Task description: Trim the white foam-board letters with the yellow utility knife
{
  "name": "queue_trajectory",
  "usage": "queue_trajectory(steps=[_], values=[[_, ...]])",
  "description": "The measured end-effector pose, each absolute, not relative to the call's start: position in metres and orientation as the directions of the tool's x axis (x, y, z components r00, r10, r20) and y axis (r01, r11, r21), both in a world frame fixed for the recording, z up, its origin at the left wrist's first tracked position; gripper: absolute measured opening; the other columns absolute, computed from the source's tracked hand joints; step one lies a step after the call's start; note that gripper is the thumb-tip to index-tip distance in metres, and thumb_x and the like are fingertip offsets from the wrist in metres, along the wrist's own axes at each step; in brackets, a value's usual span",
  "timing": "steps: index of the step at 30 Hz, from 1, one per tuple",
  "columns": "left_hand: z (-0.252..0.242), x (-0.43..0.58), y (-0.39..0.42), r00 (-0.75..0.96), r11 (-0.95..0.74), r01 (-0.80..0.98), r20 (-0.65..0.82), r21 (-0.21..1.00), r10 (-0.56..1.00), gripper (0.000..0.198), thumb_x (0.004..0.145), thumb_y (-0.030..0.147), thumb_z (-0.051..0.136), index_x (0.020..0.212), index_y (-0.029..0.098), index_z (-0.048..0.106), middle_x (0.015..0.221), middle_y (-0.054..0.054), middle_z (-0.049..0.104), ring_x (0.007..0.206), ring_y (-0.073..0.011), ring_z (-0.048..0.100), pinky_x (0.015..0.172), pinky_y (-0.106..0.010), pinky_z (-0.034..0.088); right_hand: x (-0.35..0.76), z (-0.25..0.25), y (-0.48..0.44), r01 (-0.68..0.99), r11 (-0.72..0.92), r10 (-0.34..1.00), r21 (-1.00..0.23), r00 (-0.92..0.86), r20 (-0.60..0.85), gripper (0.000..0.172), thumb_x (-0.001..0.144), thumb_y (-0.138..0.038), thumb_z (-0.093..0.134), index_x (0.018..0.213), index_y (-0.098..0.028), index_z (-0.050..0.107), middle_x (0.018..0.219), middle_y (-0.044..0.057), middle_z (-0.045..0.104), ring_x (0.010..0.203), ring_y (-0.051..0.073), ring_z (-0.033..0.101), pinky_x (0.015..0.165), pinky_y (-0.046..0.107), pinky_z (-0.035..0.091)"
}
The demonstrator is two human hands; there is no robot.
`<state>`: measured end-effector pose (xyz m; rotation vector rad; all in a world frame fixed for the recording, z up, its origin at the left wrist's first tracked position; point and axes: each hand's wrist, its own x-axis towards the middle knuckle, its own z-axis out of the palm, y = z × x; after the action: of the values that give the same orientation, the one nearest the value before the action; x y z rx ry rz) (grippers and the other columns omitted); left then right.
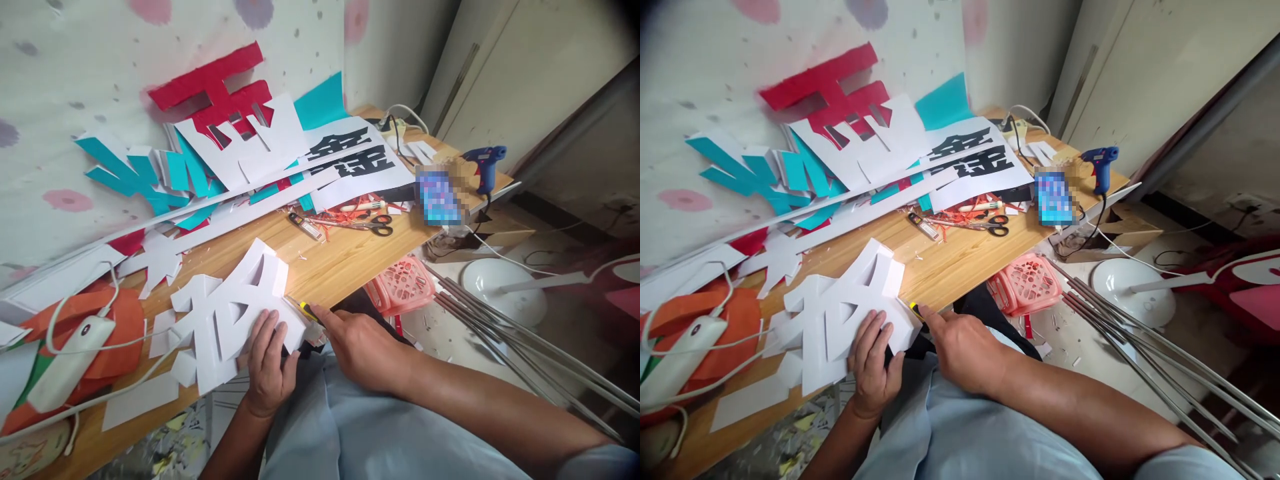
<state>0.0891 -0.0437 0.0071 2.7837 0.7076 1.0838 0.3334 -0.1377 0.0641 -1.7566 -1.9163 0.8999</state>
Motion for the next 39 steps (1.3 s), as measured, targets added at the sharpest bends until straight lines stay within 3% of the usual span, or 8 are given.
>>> queue_trajectory(steps=[12,19,29,39], values=[[0.002,0.087,-0.043,0.645,-0.892,0.404,0.629,0.204,0.435,0.058,0.107,0.024,0.063,0.163,0.013,0.053,0.156,-0.027,0.062,0.154,-0.0440,0.054,0.121,-0.066,0.053,0.328,0.078,-0.123,0.771,0.055,0.964,-0.634,-0.206,-0.167,0.075,0.096,-0.012,0.058,0.169,-0.004,0.042,0.118,0.022,0.080,0.097,0.032,0.080,0.079,0.036,0.059],[0.002,0.089,-0.044,0.637,-0.892,0.400,0.637,0.210,0.435,0.056,0.108,0.024,0.061,0.162,0.011,0.054,0.154,-0.028,0.063,0.155,-0.0439,0.054,0.122,-0.065,0.053,0.323,0.086,-0.118,0.793,0.054,0.958,-0.607,-0.212,-0.192,0.074,0.096,-0.013,0.057,0.168,-0.002,0.042,0.119,0.025,0.080,0.102,0.033,0.081,0.084,0.037,0.060],[0.003,0.089,-0.043,0.629,-0.884,0.410,0.631,0.226,0.454,0.054,0.111,0.030,0.059,0.164,0.019,0.053,0.155,-0.024,0.064,0.154,-0.0421,0.056,0.120,-0.065,0.056,0.322,0.107,-0.110,0.859,0.079,0.952,-0.507,-0.215,-0.217,0.070,0.096,-0.017,0.061,0.164,-0.004,0.047,0.110,0.020,0.082,0.091,0.034,0.083,0.068,0.035,0.058],[0.004,0.091,-0.043,0.629,-0.896,0.381,0.647,0.227,0.431,0.054,0.111,0.028,0.060,0.164,0.017,0.053,0.156,-0.026,0.062,0.155,-0.0433,0.054,0.120,-0.066,0.055,0.321,0.125,-0.116,0.893,0.100,0.921,-0.439,-0.250,-0.299,0.070,0.097,-0.015,0.062,0.163,0.002,0.047,0.109,0.023,0.082,0.089,0.035,0.083,0.067,0.035,0.058]])
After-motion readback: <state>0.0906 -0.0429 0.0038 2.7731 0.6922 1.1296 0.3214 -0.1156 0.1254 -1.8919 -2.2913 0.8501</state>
